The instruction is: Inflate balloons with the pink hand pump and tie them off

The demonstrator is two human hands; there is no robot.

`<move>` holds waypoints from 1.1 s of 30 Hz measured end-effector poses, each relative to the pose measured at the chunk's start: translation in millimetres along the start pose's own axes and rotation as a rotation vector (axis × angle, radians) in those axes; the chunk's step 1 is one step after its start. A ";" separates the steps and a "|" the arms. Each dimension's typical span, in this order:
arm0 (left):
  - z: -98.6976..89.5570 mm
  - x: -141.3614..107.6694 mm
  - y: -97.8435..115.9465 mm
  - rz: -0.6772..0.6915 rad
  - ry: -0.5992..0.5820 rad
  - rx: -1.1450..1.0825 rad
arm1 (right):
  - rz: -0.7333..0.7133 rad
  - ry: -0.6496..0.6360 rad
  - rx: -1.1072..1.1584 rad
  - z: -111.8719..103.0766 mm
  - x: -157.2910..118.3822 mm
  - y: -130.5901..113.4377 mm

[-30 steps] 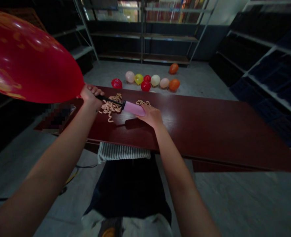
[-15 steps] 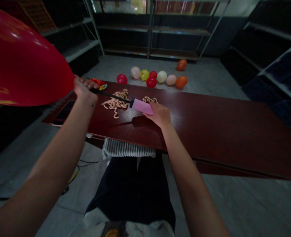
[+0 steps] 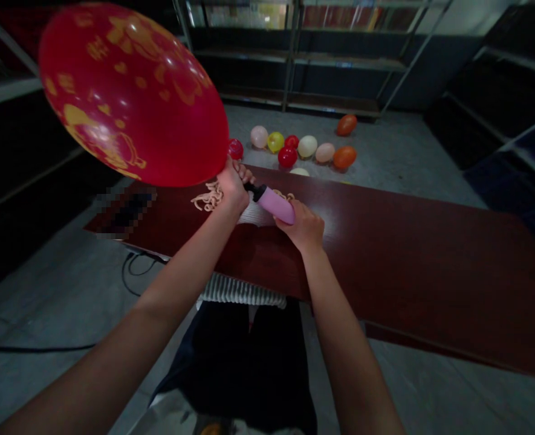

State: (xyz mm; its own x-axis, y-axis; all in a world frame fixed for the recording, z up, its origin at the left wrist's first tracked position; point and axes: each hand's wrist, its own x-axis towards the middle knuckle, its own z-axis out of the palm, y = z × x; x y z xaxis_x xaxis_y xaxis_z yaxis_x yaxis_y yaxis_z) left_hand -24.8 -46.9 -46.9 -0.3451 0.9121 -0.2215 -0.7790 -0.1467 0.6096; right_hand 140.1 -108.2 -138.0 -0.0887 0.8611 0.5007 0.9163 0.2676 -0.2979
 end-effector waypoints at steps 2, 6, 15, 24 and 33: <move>-0.9 -2.1 5.9 0.022 -0.012 -0.017 | -0.002 -0.015 -0.002 -1.4 0.0 -2.0; -11.2 -1.9 24.6 -0.010 -0.048 -0.046 | -0.054 -0.068 -0.015 -2.4 -1.9 -8.5; -50.9 13.7 89.6 0.022 -0.022 -0.116 | -0.217 -0.085 -0.090 -1.9 -7.9 -13.8; -41.0 9.1 151.9 0.160 -0.038 -0.080 | -0.209 -0.101 -0.031 -5.2 -7.3 -13.5; -14.3 5.7 71.6 0.141 -0.066 -0.047 | -0.134 -0.021 0.003 -2.0 -7.3 -7.3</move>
State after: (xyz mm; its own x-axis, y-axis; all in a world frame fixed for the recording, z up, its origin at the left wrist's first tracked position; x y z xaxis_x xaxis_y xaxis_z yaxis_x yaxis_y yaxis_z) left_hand -90.1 -57.7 -15.4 -0.4191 0.9039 -0.0851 -0.7492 -0.2914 0.5948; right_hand 134.8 -117.3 -137.9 -0.2182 0.8262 0.5195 0.8945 0.3821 -0.2320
